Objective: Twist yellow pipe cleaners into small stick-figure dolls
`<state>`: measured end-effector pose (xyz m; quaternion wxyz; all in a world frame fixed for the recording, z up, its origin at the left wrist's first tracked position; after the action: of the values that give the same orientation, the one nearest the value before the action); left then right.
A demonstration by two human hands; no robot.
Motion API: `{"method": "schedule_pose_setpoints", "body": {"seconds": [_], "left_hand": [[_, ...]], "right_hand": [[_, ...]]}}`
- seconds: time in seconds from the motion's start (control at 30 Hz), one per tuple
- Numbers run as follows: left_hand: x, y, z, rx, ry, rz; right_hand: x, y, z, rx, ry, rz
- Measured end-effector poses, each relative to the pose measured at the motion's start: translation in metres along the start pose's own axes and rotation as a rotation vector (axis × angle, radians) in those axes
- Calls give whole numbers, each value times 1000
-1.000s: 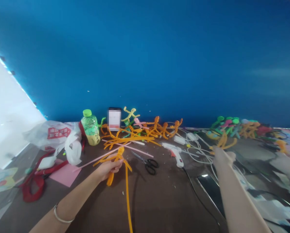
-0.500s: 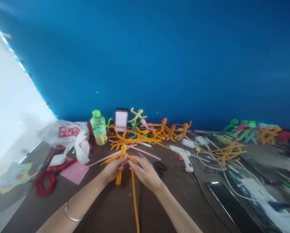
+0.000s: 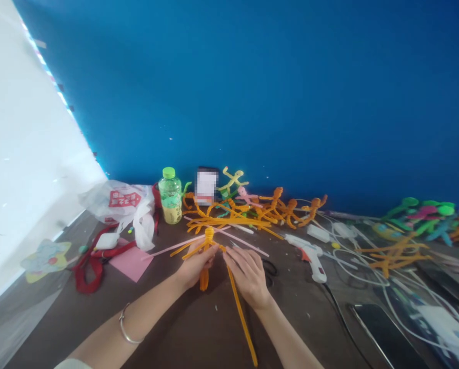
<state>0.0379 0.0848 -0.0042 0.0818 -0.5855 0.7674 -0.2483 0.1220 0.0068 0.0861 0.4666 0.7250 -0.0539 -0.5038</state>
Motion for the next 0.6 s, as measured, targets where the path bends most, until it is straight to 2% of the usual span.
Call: {"method": "schedule_pose_setpoints", "body": {"seconds": [0.17, 0.37, 0.6], "left_hand": [[5, -1, -8, -44, -42, -41], [10, -7, -19, -166, -99, -26], [13, -6, -29, -238, -160, -69]], "right_hand": [[1, 2, 0, 19, -6, -19], [-1, 5, -1, 44, -25, -59], [1, 5, -5, -60, -131, -92]]}}
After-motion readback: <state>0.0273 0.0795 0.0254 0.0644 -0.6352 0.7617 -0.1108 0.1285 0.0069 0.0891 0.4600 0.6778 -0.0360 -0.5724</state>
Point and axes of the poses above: each hand's wrist, its own x-axis away from the middle knuckle, its own y-axis out of the back of the hand, z = x × y, the point moved 10 cm from there along -x, towards the middle knuckle
